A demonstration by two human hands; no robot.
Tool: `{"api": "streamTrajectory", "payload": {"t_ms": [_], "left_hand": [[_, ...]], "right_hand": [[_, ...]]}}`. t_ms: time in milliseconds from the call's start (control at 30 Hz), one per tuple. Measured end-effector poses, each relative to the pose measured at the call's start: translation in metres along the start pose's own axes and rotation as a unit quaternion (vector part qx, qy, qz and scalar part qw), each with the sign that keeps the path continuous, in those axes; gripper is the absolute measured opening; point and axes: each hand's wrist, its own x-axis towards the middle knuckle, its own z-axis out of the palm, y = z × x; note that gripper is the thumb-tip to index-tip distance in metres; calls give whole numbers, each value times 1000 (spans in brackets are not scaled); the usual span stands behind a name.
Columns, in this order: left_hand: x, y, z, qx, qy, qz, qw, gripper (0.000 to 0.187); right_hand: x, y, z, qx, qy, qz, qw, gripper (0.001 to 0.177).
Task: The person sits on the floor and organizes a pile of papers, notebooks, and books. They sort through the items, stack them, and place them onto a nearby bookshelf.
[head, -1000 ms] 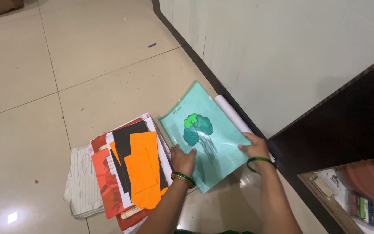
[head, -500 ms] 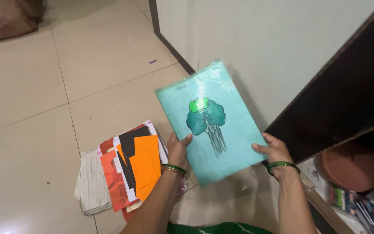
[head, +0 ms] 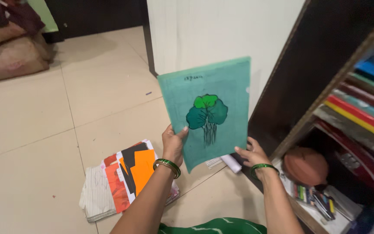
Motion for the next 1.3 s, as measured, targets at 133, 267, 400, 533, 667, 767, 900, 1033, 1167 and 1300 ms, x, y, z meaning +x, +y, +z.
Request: {"api": "streamTrajectory", "payload": {"t_ms": [133,267,400,533,667,767,900,1033,1167,1300], "left_hand": [[-24,16,29,-73,-10,8,997,29],[-49,29,56,-107,-52,0,993,32],[-69,37,81,-135,-84,-19,987,36],[-80,39,96,-134,-116,-28,984,46],[-88,43,104,-150,-158,-16,976,47],[-97,54,111,-176,-161,-49,970,42],[-115,80,121,-195,-187,-98,958,42],[-135,98,135,-139,-255,-124,949,47],[-154,100,155,-99,-336,-132,927,50],[-166,97,173,-85,-403,-191,891,51]], "right_hand": [[-35,-10,-13,78,26,23,996,90],[-57,-10,-35,153,-10,-18,988,62],[-74,-16,-63,215,-40,-59,974,34],[-102,-27,-93,253,4,-96,963,26],[-139,-43,-130,196,67,-110,972,26],[-171,-50,-157,152,103,-111,977,25],[-215,-60,-192,129,130,-122,975,25],[-257,-68,-233,114,166,-140,969,22],[-296,-64,-272,107,212,-148,960,21],[-332,-51,-310,118,252,-133,951,24]]}}
